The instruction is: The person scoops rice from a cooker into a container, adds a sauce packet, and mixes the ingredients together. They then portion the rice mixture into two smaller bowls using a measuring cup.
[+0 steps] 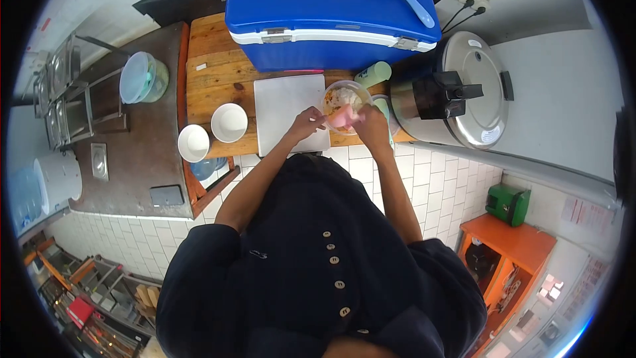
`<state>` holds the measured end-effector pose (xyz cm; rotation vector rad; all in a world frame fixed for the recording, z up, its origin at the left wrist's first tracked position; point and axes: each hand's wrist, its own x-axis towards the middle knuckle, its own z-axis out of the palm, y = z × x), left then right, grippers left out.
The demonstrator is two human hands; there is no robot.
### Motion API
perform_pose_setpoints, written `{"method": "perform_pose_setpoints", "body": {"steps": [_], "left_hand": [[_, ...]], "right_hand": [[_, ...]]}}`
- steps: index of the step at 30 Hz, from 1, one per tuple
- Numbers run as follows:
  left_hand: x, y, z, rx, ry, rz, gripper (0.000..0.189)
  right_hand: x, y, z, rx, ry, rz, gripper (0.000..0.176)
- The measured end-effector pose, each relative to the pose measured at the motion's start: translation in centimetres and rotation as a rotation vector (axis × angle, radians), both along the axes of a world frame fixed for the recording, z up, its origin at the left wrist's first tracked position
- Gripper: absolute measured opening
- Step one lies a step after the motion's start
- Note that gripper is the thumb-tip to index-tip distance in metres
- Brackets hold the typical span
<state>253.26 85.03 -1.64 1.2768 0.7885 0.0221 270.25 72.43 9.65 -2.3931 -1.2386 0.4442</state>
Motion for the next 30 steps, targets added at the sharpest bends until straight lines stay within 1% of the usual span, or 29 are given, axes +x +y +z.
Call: {"method": "perform_pose_setpoints", "body": {"steps": [2, 3, 5, 6, 7, 8, 9, 10, 11, 12, 13, 14, 15, 16, 18, 19, 21, 22, 23, 24, 25, 26, 27, 28, 29, 30], "left_hand": [[0.6, 0.2, -1.5, -0.027, -0.024, -0.015, 0.026], [0.7, 0.1, -2.3, -0.047, -0.053, -0.02, 0.026], [1.0, 0.2, -3.5, -0.084, -0.115, -0.02, 0.028], [1.1, 0.1, -3.7, -0.083, -0.107, -0.047, 0.027], [1.3, 0.2, -3.9, -0.077, -0.099, -0.065, 0.026], [1.4, 0.7, -4.1, -0.066, -0.09, -0.066, 0.025], [1.3, 0.8, -4.6, -0.029, -0.116, -0.098, 0.031], [0.7, 0.9, -3.7, 0.092, -0.149, -0.095, 0.039], [-0.5, 1.2, -0.6, -0.021, -0.197, -0.066, 0.045], [-1.1, 1.3, -0.6, -0.055, -0.16, -0.087, 0.044], [-2.0, 1.2, -1.2, -0.09, -0.275, -0.052, 0.04], [-3.7, 2.4, 1.3, -0.024, -0.28, -0.144, 0.03], [-4.9, 3.1, 0.0, 0.066, -0.299, -0.213, 0.029], [-7.9, 3.9, 0.6, 0.113, -0.261, -0.213, 0.031], [-12.6, 6.1, 5.6, 0.204, -0.208, -0.222, 0.035], [-15.8, 6.6, 7.9, 0.156, -0.172, -0.077, 0.039], [-21.8, 6.7, 6.6, 0.041, -0.133, 0.209, 0.039], [-24.3, 5.9, 7.5, 0.086, -0.111, 0.533, 0.042], [-27.2, 5.9, 7.4, 0.181, 0.169, 0.579, 0.038], [-30.2, 5.1, 4.1, 0.291, 0.252, 0.705, 0.038], [-32.5, 3.9, 0.6, 0.263, 0.28, 0.948, 0.036], [-34.0, 3.1, -1.5, 0.227, 0.304, 1.182, 0.036], [-34.4, 3.2, -1.5, 0.081, 0.312, 1.31, 0.035], [-34.4, 3.6, -1.5, -0.065, 0.318, 1.425, 0.035], [-34.2, 4.1, -1.4, -0.118, 0.27, 1.424, 0.036], [-33.8, 4.7, -1.5, -0.178, 0.223, 1.409, 0.036]], "right_hand": [[-0.5, -1.4, 0.8, -0.097, -0.058, -0.019, 0.031], [0.1, -1.5, -1.3, -0.128, -0.072, 0.04, 0.037], [0.2, -0.3, -4.3, -0.275, -0.035, -0.06, 0.041], [0.0, 0.2, -4.9, -0.345, -0.017, -0.105, 0.043], [0.3, 0.2, -5.2, -0.453, 0.007, -0.074, 0.045], [0.8, 0.1, -5.1, -0.476, -0.019, -0.081, 0.043], [1.0, 0.1, -4.9, -0.5, -0.038, -0.062, 0.041], [1.8, -1.0, -6.0, -0.482, -0.125, -0.061, 0.04], [2.0, -1.0, -3.9, -0.455, -0.134, -0.018, 0.037], [0.8, -0.5, -0.1, -0.487, -0.166, -0.047, 0.034], [0.8, -0.4, 0.7, -0.412, -0.164, -0.063, 0.033], [1.0, -0.6, 0.7, -0.307, -0.136, -0.035, 0.034], [1.9, -0.8, -0.8, -0.303, -0.109, -0.044, 0.034], [2.5, -1.3, -2.5, -0.305, -0.086, -0.062, 0.033], [2.6, -2.2, -3.6, -0.221, -0.064, 0.001, 0.032], [2.0, -2.1, -3.8, -0.146, -0.067, -0.019, 0.033], [-0.3, -2.4, -4.0, -0.004, -0.074, -0.097, 0.033], [-1.9, -1.9, -3.7, 0.019, -0.234, -0.118, 0.033], [-3.6, -1.4, -3.0, 0.045, -0.4, -0.144, 0.032], [-4.6, -0.9, -2.4, 0.071, -0.57, -0.175, 0.031], [-5.0, -0.5, -2.3, 0.147, -0.478, -0.18, 0.026], [-5.5, 0.1, -2.4, 0.264, -0.332, -0.185, 0.024], [-6.7, 0.9, -2.7, 0.31, -0.256, -0.209, 0.023], [-8.5, 2.3, -2.1, 0.346, -0.011, -0.285, 0.024], [-8.3, 2.5, -4.5, 0.414, -0.056, -0.149, 0.024], [-8.9, 2.8, -5.5, 0.377, -0.019, -0.084, 0.025]]}}
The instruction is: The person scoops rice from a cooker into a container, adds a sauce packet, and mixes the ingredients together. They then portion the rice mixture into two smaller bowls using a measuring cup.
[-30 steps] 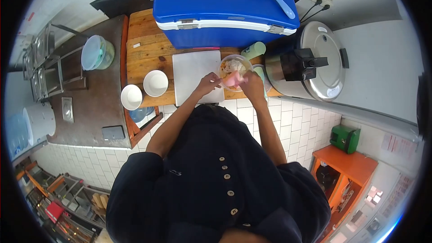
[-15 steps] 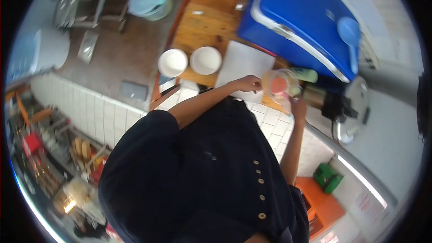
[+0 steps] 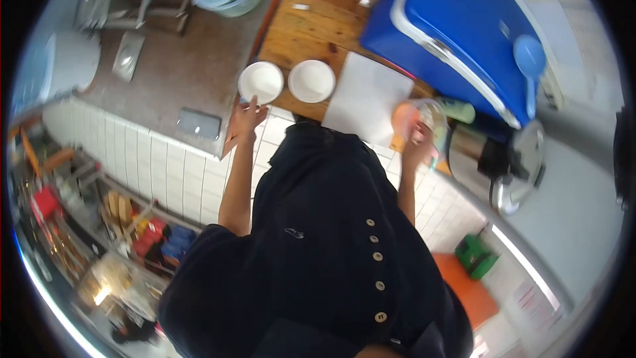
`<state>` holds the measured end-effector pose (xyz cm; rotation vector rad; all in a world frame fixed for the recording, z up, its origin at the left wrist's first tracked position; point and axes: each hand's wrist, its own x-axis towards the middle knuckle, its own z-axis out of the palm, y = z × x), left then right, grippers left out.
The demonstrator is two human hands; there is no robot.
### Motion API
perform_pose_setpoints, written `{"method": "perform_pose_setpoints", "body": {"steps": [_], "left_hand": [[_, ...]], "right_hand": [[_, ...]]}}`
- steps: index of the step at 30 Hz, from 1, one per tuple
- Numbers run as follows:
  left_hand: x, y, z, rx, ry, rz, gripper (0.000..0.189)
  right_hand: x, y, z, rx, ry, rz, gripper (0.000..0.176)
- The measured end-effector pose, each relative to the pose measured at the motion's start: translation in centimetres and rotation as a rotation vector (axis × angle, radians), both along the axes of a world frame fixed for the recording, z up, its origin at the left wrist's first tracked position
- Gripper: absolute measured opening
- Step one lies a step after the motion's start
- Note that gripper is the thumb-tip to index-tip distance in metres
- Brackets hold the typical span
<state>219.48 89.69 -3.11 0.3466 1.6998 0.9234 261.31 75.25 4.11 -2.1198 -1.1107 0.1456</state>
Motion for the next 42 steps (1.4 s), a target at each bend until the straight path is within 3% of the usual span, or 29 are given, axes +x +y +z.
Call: {"method": "perform_pose_setpoints", "body": {"steps": [1, 2, 4, 6, 9, 10, 11, 12, 13, 14, 15, 16, 18, 22, 24, 29, 32, 34, 38, 41, 42], "left_hand": [[0.3, 0.4, -0.5, 0.071, 0.01, -0.078, 0.031], [0.6, 0.9, -1.4, 0.145, 0.013, -0.144, 0.026], [1.8, 2.7, -2.6, 0.228, 0.026, -0.204, 0.021], [3.8, 4.5, 0.5, 0.26, -0.019, -0.146, 0.018], [3.9, 6.4, -1.5, 0.522, 0.156, -0.286, 0.017], [3.0, 6.8, -3.7, 0.399, 0.26, -0.379, 0.021], [4.6, 6.6, -0.7, 0.251, 0.066, -0.264, 0.027], [5.0, 6.6, -0.6, 0.219, 0.127, -0.289, 0.036], [4.7, 6.4, -3.7, 0.3, 0.474, -0.339, 0.044], [5.5, 5.7, -2.0, 0.331, 0.763, -0.331, 0.049], [6.0, 5.0, -1.7, 0.559, 0.957, -0.283, 0.05], [6.5, 4.3, 0.4, 0.557, 0.911, -0.384, 0.048], [7.6, 4.1, 1.7, 0.737, 1.072, -0.566, 0.051], [10.3, 4.4, 1.7, 0.381, 1.15, -0.826, 0.035], [11.1, 5.1, -2.6, 0.278, 1.133, -0.882, 0.025], [15.3, 4.6, 2.0, 0.422, 1.148, -0.693, 0.017], [16.6, 4.7, 5.9, 0.386, 1.181, -0.623, 0.016], [16.2, 5.1, 5.5, 0.393, 1.224, -0.576, 0.016], [14.0, 3.7, 3.9, 0.235, 1.145, -0.507, 0.037], [12.9, 1.1, 6.8, 0.233, 1.071, -0.54, 0.048], [13.0, 0.4, 6.3, 0.354, 1.109, -0.524, 0.047]], "right_hand": [[-1.2, 0.6, 0.2, -0.016, 0.247, 0.072, 0.024], [-1.1, 0.8, -1.2, -0.074, 0.231, 0.197, 0.021], [-3.8, 3.0, 2.0, -0.169, 0.389, 0.219, 0.015], [-4.7, 3.6, 4.1, -0.196, 0.428, 0.294, 0.015], [-4.2, 2.3, 2.3, -0.121, 0.439, 0.258, 0.015], [-4.0, 1.8, 2.2, -0.185, 0.427, 0.184, 0.013], [-3.4, 1.2, 1.8, -0.161, 0.431, 0.153, 0.012], [-2.8, 0.5, 1.5, -0.101, 0.46, 0.134, 0.013], [-2.1, -0.3, 1.3, -0.109, 0.467, 0.115, 0.015], [-1.4, -1.1, 1.4, -0.113, 0.485, 0.116, 0.017], [-1.0, -1.7, 2.0, -0.125, 0.52, 0.08, 0.019], [-0.5, -2.3, 2.0, -0.105, 0.53, 0.071, 0.021], [0.7, -3.6, 1.2, -0.083, 0.533, 0.07, 0.024], [1.6, -4.0, 0.0, -0.158, 0.548, 0.128, 0.022], [2.1, -3.2, -0.6, -0.178, 0.522, 0.258, 0.021], [1.2, 0.3, 2.7, -0.258, 0.577, 0.42, 0.021], [2.6, 1.9, 2.2, -0.233, 0.511, 0.667, 0.018], [3.9, 3.0, 0.2, -0.253, 0.469, 0.725, 0.015], [2.5, 4.7, 2.5, -0.361, 0.42, 0.848, 0.019], [1.8, 4.9, 2.5, -0.425, 0.41, 0.925, 0.021], [1.4, 4.5, 2.3, -0.446, 0.447, 0.931, 0.022]]}}
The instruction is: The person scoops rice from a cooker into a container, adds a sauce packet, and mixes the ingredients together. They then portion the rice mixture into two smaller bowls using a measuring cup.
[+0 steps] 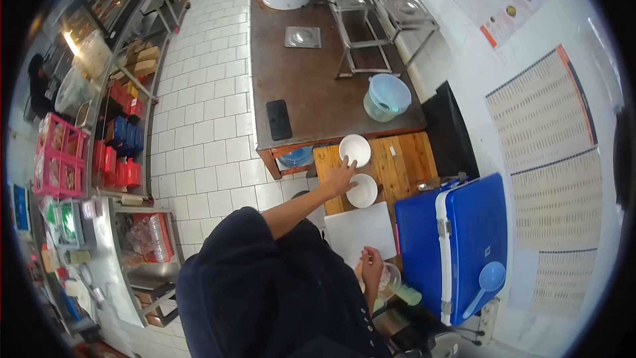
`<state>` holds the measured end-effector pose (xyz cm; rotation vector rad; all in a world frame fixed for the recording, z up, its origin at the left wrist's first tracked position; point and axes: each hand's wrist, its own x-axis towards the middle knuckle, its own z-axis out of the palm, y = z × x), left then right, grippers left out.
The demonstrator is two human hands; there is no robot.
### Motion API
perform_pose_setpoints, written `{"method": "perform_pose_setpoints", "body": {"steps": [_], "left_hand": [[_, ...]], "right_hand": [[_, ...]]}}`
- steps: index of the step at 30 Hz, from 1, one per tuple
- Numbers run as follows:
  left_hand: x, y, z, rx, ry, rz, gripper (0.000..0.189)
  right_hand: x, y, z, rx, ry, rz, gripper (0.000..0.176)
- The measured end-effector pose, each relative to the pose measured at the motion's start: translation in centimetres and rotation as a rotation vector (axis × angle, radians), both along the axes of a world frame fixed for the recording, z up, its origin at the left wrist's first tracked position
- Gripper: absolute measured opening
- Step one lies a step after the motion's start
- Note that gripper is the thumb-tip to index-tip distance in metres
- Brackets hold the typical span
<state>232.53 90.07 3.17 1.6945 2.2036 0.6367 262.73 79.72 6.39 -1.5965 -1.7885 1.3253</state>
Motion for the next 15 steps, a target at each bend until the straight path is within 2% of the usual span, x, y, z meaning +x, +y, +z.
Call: {"method": "perform_pose_setpoints", "body": {"steps": [2, 3, 4, 6, 8, 10, 11, 12, 13, 14, 15], "left_hand": [[-0.7, -2.7, -2.3, 0.198, 0.033, -0.029, 0.046], [-0.8, -5.3, -0.2, 0.195, -0.147, -0.021, 0.04], [-0.9, -7.2, -3.4, 0.26, -0.162, -0.005, 0.033], [-1.5, -12.4, -6.9, 0.083, -0.242, -0.068, 0.035], [-2.9, -19.0, -9.9, -0.41, -0.525, -0.08, 0.055], [-2.6, -27.9, -15.2, -0.651, -0.675, 0.143, 0.078], [-2.1, -33.5, -18.1, -0.568, -0.716, 0.226, 0.092], [-1.6, -38.3, -18.2, -0.63, -0.757, 0.407, 0.092], [-1.0, -43.3, -18.1, -0.77, -0.903, 0.693, 0.087], [-0.5, -48.2, -15.6, -0.852, -0.93, 0.689, 0.077], [0.2, -52.8, -13.9, -0.888, -0.926, 0.75, 0.076]], "right_hand": [[-0.3, -0.8, -1.3, -0.068, 0.045, 0.078, 0.025], [-0.4, -1.6, -2.4, -0.147, 0.05, 0.111, 0.027], [-0.6, -2.3, -3.7, -0.228, 0.051, 0.15, 0.028], [-0.7, -3.8, -6.4, -0.332, 0.142, 0.296, 0.03], [-1.6, -5.3, -9.7, -0.428, 0.235, 0.427, 0.03], [-2.0, -7.8, -11.5, -0.526, 0.317, 0.523, 0.03], [-2.1, -9.2, -11.7, -0.491, 0.339, 0.598, 0.032], [-2.8, -10.4, -11.1, -0.479, 0.346, 0.656, 0.032], [-3.1, -11.0, -10.8, -0.481, 0.338, 0.698, 0.032], [-3.1, -11.1, -10.5, -0.478, 0.309, 0.738, 0.031], [-3.2, -11.2, -10.5, -0.474, 0.282, 0.769, 0.031]]}}
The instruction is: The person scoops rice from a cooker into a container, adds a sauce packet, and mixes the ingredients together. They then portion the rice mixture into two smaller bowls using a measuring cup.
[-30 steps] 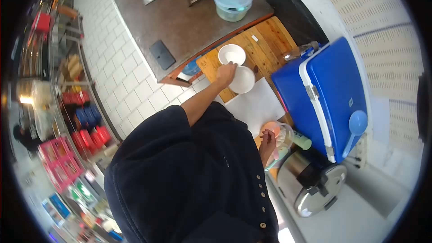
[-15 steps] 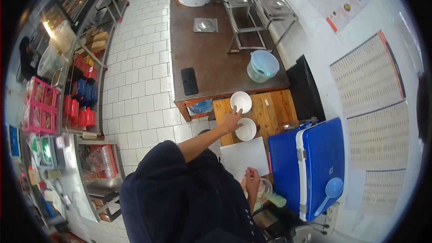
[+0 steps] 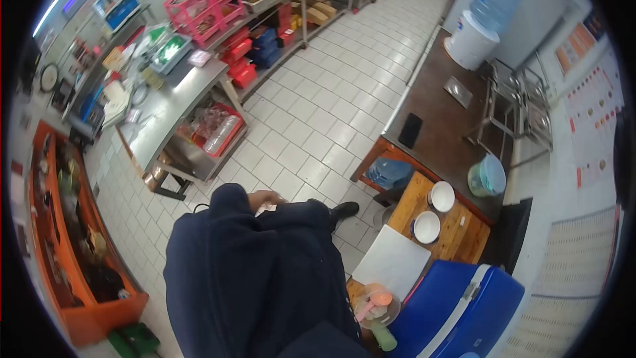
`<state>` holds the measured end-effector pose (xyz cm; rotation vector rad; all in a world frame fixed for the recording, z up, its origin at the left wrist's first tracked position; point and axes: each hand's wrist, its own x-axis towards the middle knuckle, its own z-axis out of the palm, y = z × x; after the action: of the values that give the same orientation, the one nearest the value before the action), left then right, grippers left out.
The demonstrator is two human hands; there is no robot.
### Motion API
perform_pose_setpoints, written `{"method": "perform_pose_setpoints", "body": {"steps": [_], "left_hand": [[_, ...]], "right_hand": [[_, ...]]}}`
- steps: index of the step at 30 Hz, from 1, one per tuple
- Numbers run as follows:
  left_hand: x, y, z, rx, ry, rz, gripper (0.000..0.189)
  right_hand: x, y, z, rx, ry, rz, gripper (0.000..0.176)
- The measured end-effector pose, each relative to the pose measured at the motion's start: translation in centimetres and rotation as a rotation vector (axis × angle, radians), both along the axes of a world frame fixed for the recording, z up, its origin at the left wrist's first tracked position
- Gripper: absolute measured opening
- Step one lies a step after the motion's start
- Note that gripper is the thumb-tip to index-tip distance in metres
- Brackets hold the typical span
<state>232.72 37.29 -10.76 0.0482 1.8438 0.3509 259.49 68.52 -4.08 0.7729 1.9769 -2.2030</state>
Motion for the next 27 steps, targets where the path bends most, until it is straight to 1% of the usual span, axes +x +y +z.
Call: {"method": "perform_pose_setpoints", "body": {"steps": [2, 4, 5, 8, 10, 13, 17, 19, 20, 21, 22, 23, 24, 26, 27], "left_hand": [[2.1, -8.0, 1.2, -0.104, 0.066, 0.139, 0.075], [4.8, -13.4, 2.2, -0.143, 0.12, 0.293, 0.074], [6.1, -15.2, 1.4, -0.142, 0.135, 0.361, 0.074], [10.1, -18.0, 0.9, -0.105, 0.161, 0.553, 0.072], [12.7, -18.7, -0.6, -0.057, 0.156, 0.663, 0.071], [15.5, -19.7, -3.6, 0.011, 0.144, 0.813, 0.07], [14.7, -23.3, -7.1, 0.06, 0.212, 0.963, 0.068], [12.3, -26.2, -8.3, 0.027, 0.355, 0.98, 0.067], [10.3, -27.6, -8.6, 0.002, 0.479, 0.988, 0.066], [7.8, -29.1, -8.1, -0.03, 0.606, 0.99, 0.066], [5.3, -30.8, -7.3, 0.029, 0.745, 1.073, 0.065], [2.9, -32.8, -5.3, 0.161, 0.854, 1.163, 0.05], [-0.2, -34.2, -0.4, 0.41, 0.871, 1.37, 0.041], [-6.0, -37.5, 5.2, 0.47, 1.128, 1.323, 0.039], [-8.6, -39.0, 8.3, 0.41, 1.183, 1.273, 0.038]], "right_hand": [[-0.1, -0.1, -0.1, 0.032, -0.046, 0.071, 0.031], [0.1, 0.6, -0.7, 0.063, -0.113, 0.105, 0.03], [0.1, 0.9, -1.2, 0.077, -0.152, 0.116, 0.03], [-0.5, 2.0, -3.2, 0.107, -0.283, 0.135, 0.03], [-1.4, 2.0, -5.1, 0.126, -0.376, 0.165, 0.029], [-4.4, 0.9, -6.6, 0.146, -0.547, 0.205, 0.029], [-11.0, -3.9, -9.3, 0.176, -0.747, 0.246, 0.029], [-14.9, -7.4, -10.2, 0.194, -0.817, 0.271, 0.029], [-16.7, -9.2, -10.1, 0.209, -0.844, 0.287, 0.029], [-18.6, -10.9, -10.3, 0.226, -0.857, 0.309, 0.03], [-20.7, -12.7, -10.7, 0.251, -0.857, 0.335, 0.03], [-22.8, -14.7, -10.4, 0.273, -0.857, 0.367, 0.03], [-25.4, -16.8, -10.5, 0.298, -0.819, 0.392, 0.03], [-30.3, -20.8, -10.9, 0.385, -0.632, 0.457, 0.03], [-33.1, -23.2, -10.9, 0.478, -0.375, 0.491, 0.038]]}}
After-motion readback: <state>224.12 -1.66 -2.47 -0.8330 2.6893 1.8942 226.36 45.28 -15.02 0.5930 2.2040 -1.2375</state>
